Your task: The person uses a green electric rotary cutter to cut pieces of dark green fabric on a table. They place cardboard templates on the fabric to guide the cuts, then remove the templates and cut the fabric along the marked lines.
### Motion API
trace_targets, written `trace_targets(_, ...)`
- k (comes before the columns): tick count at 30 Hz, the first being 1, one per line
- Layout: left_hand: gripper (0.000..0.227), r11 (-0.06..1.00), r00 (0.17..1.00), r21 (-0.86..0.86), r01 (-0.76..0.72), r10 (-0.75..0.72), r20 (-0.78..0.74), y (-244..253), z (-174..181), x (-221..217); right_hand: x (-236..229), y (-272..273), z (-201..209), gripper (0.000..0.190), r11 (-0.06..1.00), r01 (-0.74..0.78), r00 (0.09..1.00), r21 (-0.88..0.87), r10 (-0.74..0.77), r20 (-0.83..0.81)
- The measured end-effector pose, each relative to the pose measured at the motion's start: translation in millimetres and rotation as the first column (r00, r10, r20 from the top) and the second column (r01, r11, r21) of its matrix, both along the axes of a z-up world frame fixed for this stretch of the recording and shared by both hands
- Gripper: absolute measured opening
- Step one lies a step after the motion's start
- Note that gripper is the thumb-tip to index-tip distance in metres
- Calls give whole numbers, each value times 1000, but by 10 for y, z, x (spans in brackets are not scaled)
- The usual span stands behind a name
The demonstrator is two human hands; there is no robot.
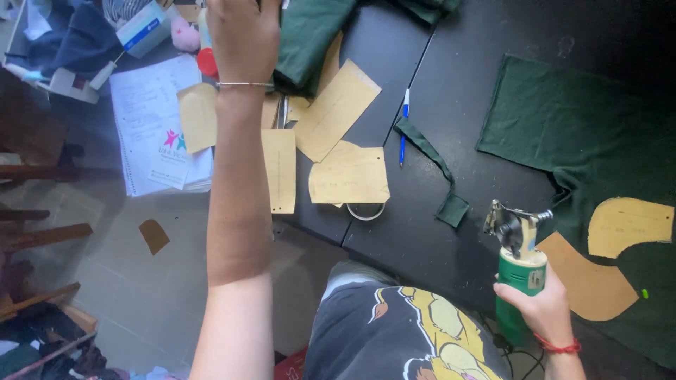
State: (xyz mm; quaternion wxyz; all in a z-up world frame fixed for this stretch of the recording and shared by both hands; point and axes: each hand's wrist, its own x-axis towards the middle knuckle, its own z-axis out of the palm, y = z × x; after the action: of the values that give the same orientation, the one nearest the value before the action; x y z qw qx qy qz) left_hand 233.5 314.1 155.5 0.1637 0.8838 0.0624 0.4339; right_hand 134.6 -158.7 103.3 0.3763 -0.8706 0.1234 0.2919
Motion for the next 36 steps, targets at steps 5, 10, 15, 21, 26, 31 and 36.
trace_targets(5,56,980,877,184,-76,153,-456,-669,-662,248,-229,-221,-106,40,987,156,983,44,-160,91)
trace_targets(10,56,932,654,14,363,-243,-717,-2242,-1634,-39,-338,-277,-112,41,966,254,965,50,-256,56)
trace_targets(15,33,925,470,-106,364,-281,-837,-2894,-1927,-309,-416,-205,-155,50,970,235,969,66,-239,56)
trace_targets(21,16,503,481,-847,172,-793,-374,-2231,-1070,-1167,-322,-72,-268,58,998,59,995,-35,-56,87)
trace_targets(26,13,-18,800,-990,-140,-591,-103,-1278,-1339,-2521,-256,43,-361,53,1000,-21,989,5,20,144)
trace_targets(31,11,157,927,-919,-363,-42,-373,-672,-1866,-3491,-266,209,-527,58,995,-29,982,-98,47,181)
trace_targets(36,61,390,419,-324,-862,186,-889,-239,-2362,-3605,-230,332,-464,58,985,127,980,-117,-106,171)
